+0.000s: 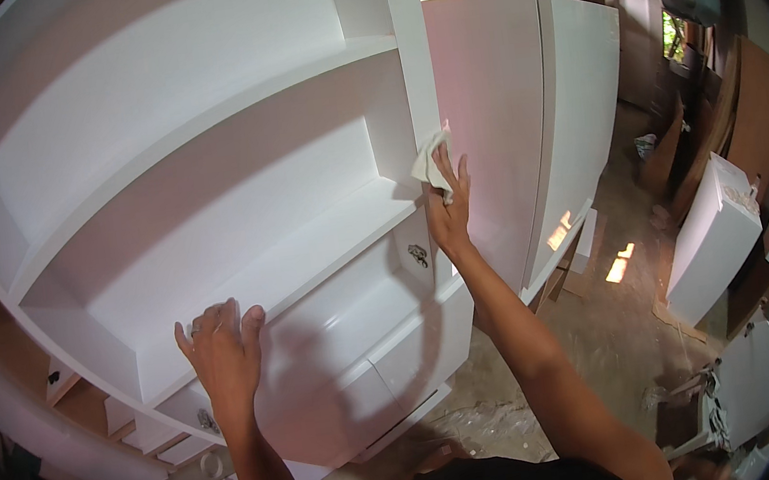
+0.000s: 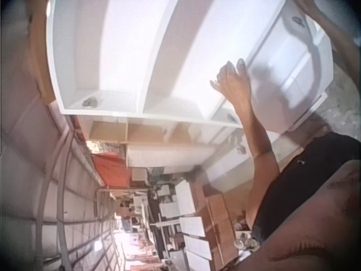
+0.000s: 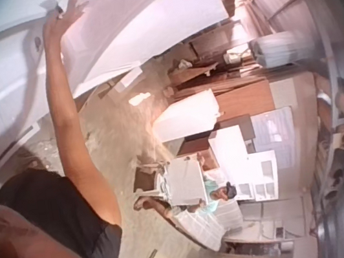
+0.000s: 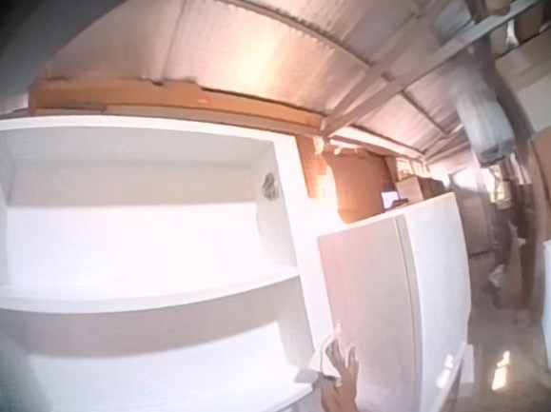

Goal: The person sands the edges and shelves of a white cabinet using sandpaper, then wipes the surfaces with a cloth. Finally, the person applies a small amount of white paste to a corner using a small brush.

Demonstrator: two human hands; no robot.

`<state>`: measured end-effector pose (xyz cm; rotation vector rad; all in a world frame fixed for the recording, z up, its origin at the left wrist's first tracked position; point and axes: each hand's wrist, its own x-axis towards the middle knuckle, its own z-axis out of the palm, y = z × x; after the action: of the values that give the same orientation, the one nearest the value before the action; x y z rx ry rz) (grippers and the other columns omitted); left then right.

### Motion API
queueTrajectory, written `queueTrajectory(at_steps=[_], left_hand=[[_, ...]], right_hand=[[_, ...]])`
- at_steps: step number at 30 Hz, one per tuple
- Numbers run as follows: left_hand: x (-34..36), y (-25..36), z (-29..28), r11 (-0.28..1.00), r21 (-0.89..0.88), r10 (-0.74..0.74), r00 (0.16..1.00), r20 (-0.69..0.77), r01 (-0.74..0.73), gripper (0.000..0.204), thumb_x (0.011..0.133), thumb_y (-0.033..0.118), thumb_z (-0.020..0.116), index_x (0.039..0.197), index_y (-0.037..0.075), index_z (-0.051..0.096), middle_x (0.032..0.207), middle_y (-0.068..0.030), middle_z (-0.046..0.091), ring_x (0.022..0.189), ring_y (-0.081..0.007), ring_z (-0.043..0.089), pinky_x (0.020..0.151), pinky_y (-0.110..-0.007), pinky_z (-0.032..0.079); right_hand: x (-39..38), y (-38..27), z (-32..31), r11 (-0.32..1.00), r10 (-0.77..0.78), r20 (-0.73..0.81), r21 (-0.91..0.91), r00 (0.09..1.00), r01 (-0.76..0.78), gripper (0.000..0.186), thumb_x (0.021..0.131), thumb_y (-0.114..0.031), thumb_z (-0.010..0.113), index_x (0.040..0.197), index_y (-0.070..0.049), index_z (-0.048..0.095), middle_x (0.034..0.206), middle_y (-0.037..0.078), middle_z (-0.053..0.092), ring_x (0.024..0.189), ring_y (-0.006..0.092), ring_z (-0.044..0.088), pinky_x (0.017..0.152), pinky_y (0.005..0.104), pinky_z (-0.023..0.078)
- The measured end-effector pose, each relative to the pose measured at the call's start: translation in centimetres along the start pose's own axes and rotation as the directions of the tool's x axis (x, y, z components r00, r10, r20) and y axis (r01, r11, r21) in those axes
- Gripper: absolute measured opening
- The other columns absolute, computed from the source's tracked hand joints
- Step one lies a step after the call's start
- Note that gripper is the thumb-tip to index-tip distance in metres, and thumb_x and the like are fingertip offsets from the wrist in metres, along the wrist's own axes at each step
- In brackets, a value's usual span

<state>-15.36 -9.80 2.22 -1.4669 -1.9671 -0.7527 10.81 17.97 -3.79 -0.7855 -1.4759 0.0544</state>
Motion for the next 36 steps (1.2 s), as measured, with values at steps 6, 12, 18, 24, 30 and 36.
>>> queueTrajectory(at_steps=[6,12,18,24,30,36], left_hand=[[0.9,-1.4,-0.4,0.999,-0.05,0.019,0.99,0.14,-0.012,0.045,0.097,0.043,0.051,0.089,0.004,0.073,0.083,-0.0137,0.06,0.086,-0.0332,0.058,0.11,-0.058,0.023],[1.5,-1.6,0.2,0.998,-0.041,0.048,0.987,0.154,-0.042,0.05,0.098,0.042,0.049,0.078,0.003,0.073,0.082,-0.0137,0.06,0.083,-0.0332,0.057,0.11,-0.057,0.023],[1.5,-1.9,0.3,0.997,-0.081,0.008,0.988,0.153,0.004,0.05,0.097,0.043,0.048,0.082,0.002,0.073,0.082,-0.0129,0.058,0.087,-0.0325,0.056,0.11,-0.056,0.024],[1.0,-1.6,0.5,0.987,-0.148,-0.037,0.992,0.121,0.055,0.053,0.097,0.046,0.047,0.086,0.001,0.073,0.084,-0.0128,0.058,0.089,-0.0318,0.055,0.109,-0.055,0.025],[1.0,-1.6,0.8,0.99,-0.133,-0.035,0.991,0.127,0.052,0.056,0.097,0.049,0.047,0.086,0.001,0.073,0.085,-0.0129,0.058,0.09,-0.0314,0.055,0.109,-0.055,0.026],[0.9,-1.4,1.5,0.986,-0.161,-0.033,0.998,0.06,0.042,0.05,0.096,0.045,0.05,0.085,0.0,0.07,0.082,-0.0122,0.054,0.086,-0.0318,0.053,0.108,-0.053,0.027]], right_hand=[[3.3,-1.4,0.3,0.986,-0.13,-0.064,-0.116,0.989,0.122,0.074,0.077,0.005,0.051,0.147,-0.016,0.041,0.157,0.006,0.032,0.147,0.0444,0.008,0.113,0.0658,0.0],[-0.4,2.1,-0.3,0.949,-0.195,0.014,-0.249,0.981,0.193,0.08,0.073,0.005,0.058,0.148,-0.015,0.039,0.157,0.008,0.032,0.147,0.046,0.008,0.112,0.0671,0.004],[11.4,-3.3,0.2,0.888,-0.408,-0.031,-0.247,0.913,0.388,0.075,0.078,-0.005,0.065,0.148,-0.012,0.038,0.158,0.009,0.028,0.144,0.0515,0.01,0.11,0.0693,0.008],[15.7,-4.1,0.3,0.831,-0.514,-0.013,-0.257,0.858,0.494,0.072,0.083,-0.012,0.066,0.148,-0.01,0.036,0.16,0.008,0.023,0.144,0.0492,0.011,0.11,0.0683,0.011],[14.1,-3.8,-0.1,0.832,-0.476,0.005,-0.323,0.88,0.452,0.067,0.087,-0.011,0.061,0.149,-0.012,0.036,0.159,0.009,0.024,0.145,0.0463,0.015,0.113,0.0639,0.012],[16.2,-4.6,-0.8,0.799,-0.499,0.032,-0.371,0.866,0.474,0.072,0.082,-0.01,0.064,0.148,-0.01,0.037,0.159,0.01,0.025,0.143,0.046,0.019,0.11,0.0674,0.014]])
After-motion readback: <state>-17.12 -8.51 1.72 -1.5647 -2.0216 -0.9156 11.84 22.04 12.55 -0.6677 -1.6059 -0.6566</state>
